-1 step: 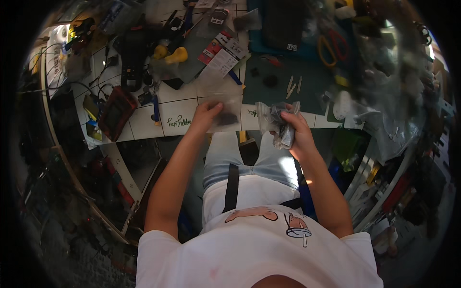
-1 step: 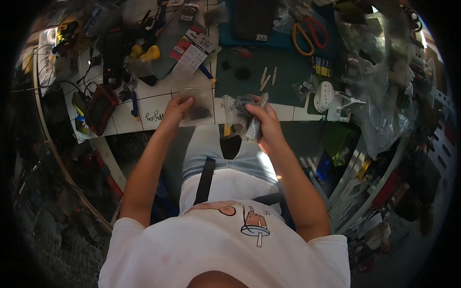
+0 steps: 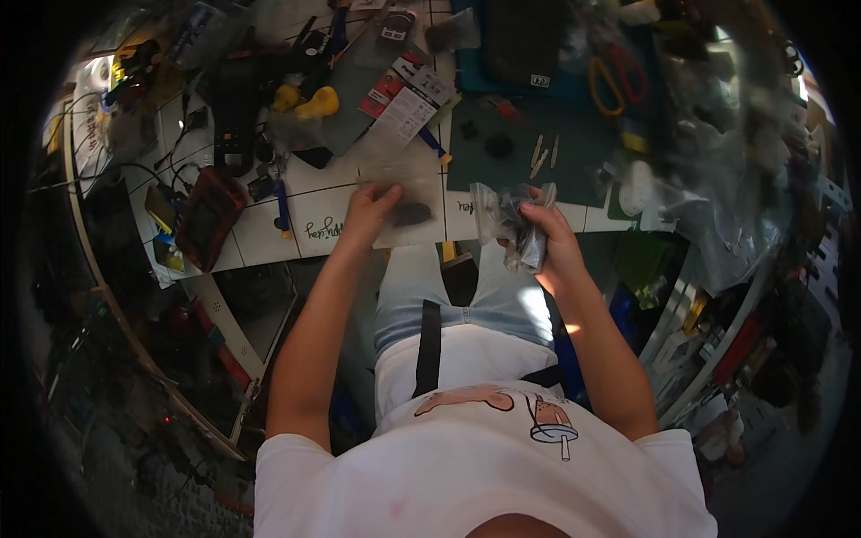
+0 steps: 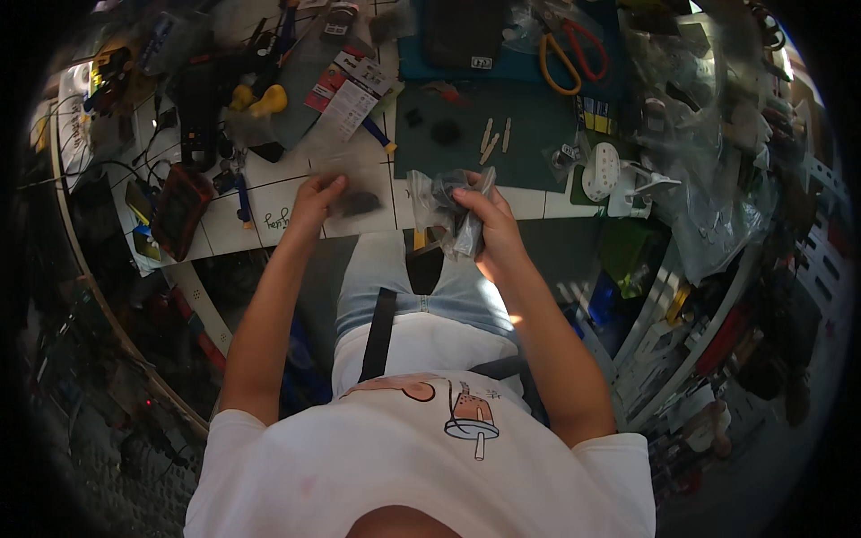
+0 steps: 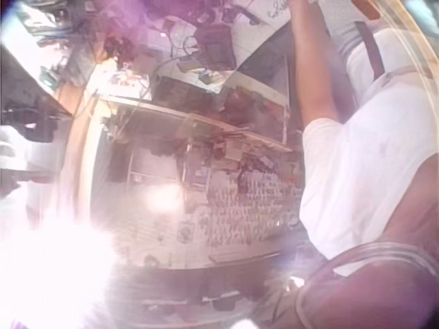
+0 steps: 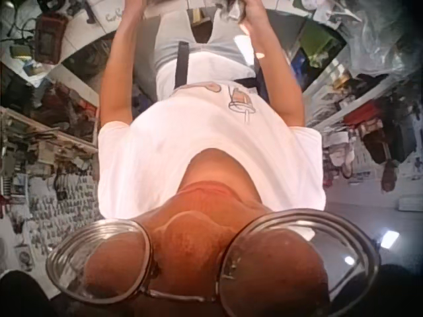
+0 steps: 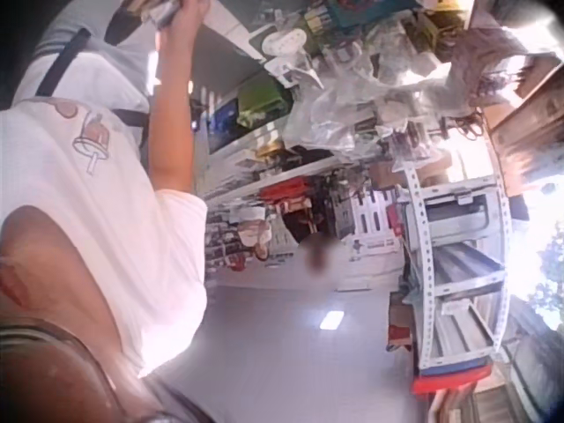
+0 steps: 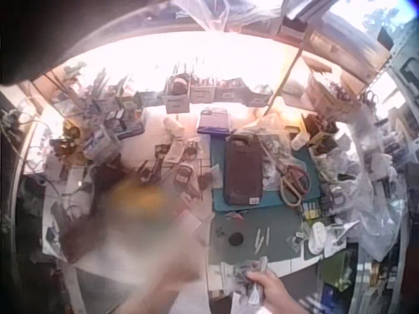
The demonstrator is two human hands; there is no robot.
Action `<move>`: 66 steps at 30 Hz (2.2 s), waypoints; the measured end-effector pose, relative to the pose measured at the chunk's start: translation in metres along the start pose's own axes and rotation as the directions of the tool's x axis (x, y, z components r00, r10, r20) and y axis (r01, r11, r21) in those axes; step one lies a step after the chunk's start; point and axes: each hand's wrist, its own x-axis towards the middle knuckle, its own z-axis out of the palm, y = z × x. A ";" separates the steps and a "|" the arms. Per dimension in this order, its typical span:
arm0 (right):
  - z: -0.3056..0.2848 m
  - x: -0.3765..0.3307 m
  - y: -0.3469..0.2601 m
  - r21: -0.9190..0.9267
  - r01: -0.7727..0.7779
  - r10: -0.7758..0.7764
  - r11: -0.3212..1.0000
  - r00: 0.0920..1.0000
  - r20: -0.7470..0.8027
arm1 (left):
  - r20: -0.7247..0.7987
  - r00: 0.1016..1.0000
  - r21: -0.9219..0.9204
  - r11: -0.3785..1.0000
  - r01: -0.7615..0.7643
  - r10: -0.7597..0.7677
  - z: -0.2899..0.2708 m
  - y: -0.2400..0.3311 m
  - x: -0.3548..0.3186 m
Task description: The person files a small metal key blank, then retrieves black plastic key fob shells and metal key blanks from plastic bags. They insert the key blanks into the shells and place the assembled units on the workbench.
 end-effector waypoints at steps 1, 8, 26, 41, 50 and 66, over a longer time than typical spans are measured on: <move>0.004 0.002 0.001 0.013 0.000 0.000 1.000 1.000 -0.030 | -0.015 0.999 -0.040 0.999 -0.035 0.035 -0.010 0.003 0.005; 0.015 0.036 0.011 0.165 -0.002 -0.014 0.986 0.995 0.101 | 0.019 0.965 0.058 0.963 -0.263 0.263 -0.034 0.025 -0.015; -0.040 0.060 -0.005 -0.560 0.233 -0.143 0.795 0.969 0.201 | -0.150 0.984 0.896 0.435 0.093 0.100 0.005 -0.260 -0.039; -0.076 0.084 -0.001 -0.370 0.053 0.013 0.928 0.985 0.173 | 0.089 0.881 0.994 0.103 -0.046 -0.465 -0.056 -0.410 0.059; -0.089 0.082 0.015 -0.147 0.266 -0.188 0.953 0.896 0.402 | 0.081 0.919 0.990 0.136 -0.030 -0.386 -0.100 -0.334 0.056; -0.046 0.034 0.058 0.023 0.554 -0.492 0.832 0.717 0.495 | 0.313 0.719 -0.339 0.780 -0.526 0.621 0.059 -0.042 -0.023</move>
